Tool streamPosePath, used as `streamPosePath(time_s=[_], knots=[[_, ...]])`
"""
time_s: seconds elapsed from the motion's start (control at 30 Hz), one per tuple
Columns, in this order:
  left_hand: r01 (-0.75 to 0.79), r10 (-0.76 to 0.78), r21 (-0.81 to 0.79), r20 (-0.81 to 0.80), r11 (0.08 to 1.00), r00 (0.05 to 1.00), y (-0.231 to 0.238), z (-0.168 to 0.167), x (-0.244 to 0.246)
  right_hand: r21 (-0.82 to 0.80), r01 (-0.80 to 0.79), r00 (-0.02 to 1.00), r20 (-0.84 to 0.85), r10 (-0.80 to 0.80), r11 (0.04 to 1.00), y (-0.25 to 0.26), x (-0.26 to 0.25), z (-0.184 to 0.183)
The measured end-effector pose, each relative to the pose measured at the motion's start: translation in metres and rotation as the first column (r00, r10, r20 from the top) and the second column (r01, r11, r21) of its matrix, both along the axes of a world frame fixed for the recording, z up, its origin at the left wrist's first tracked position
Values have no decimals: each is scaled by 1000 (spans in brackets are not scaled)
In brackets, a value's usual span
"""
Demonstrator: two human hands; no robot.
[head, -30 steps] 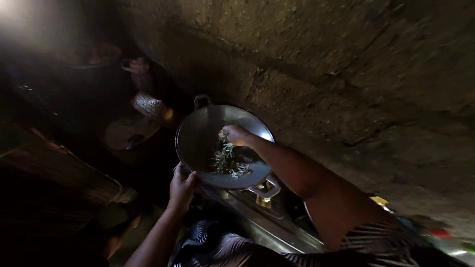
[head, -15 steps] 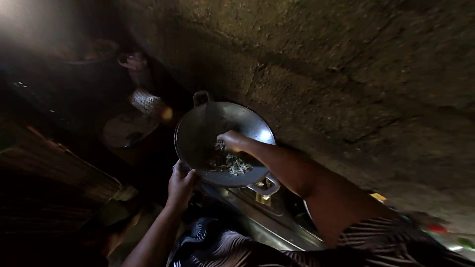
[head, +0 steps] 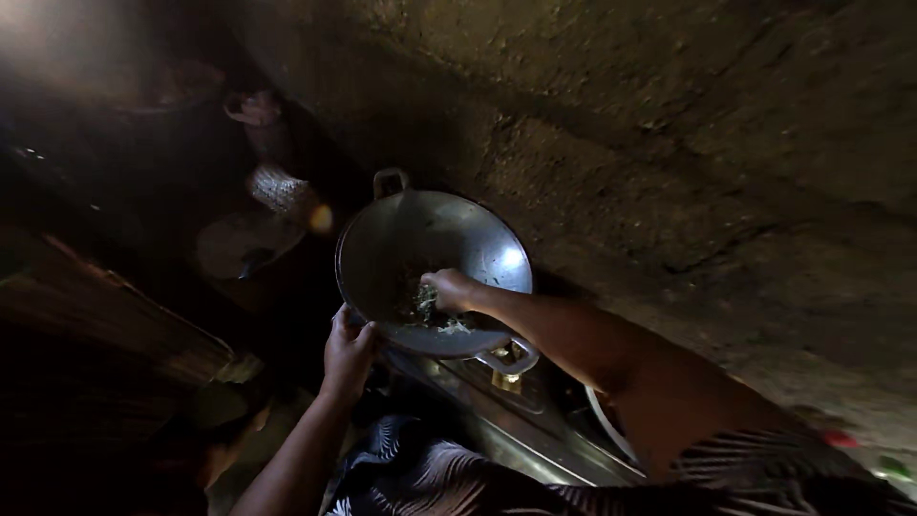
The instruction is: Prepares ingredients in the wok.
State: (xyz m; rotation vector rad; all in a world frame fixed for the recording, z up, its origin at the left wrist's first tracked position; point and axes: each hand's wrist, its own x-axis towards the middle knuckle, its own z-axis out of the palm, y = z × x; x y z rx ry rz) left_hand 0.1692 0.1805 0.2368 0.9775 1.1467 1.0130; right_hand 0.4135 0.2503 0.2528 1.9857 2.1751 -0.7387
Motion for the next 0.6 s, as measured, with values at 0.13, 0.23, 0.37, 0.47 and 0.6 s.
streamPosePath(time_s=[0.13,0.23,0.37,0.47,0.6], knots=[[6,-6,4,34,1000,999,0,2,-2,-10,4,1000,23,-4,1000,31,-12,39],[2,-2,9,22,1000,1000,0,1,-2,-72,15,996,-87,-21,997,53,-4,51],[15,-15,19,-14,1000,1000,1,0,-3,-6,266,946,-192,-262,964,90,11,25],[14,-14,9,-10,1000,1000,1,2,-3,-41,255,938,-231,-257,966,82,-12,10],[3,-3,-6,31,1000,1000,1,0,-3,-54,-184,969,-175,172,981,37,-38,0]])
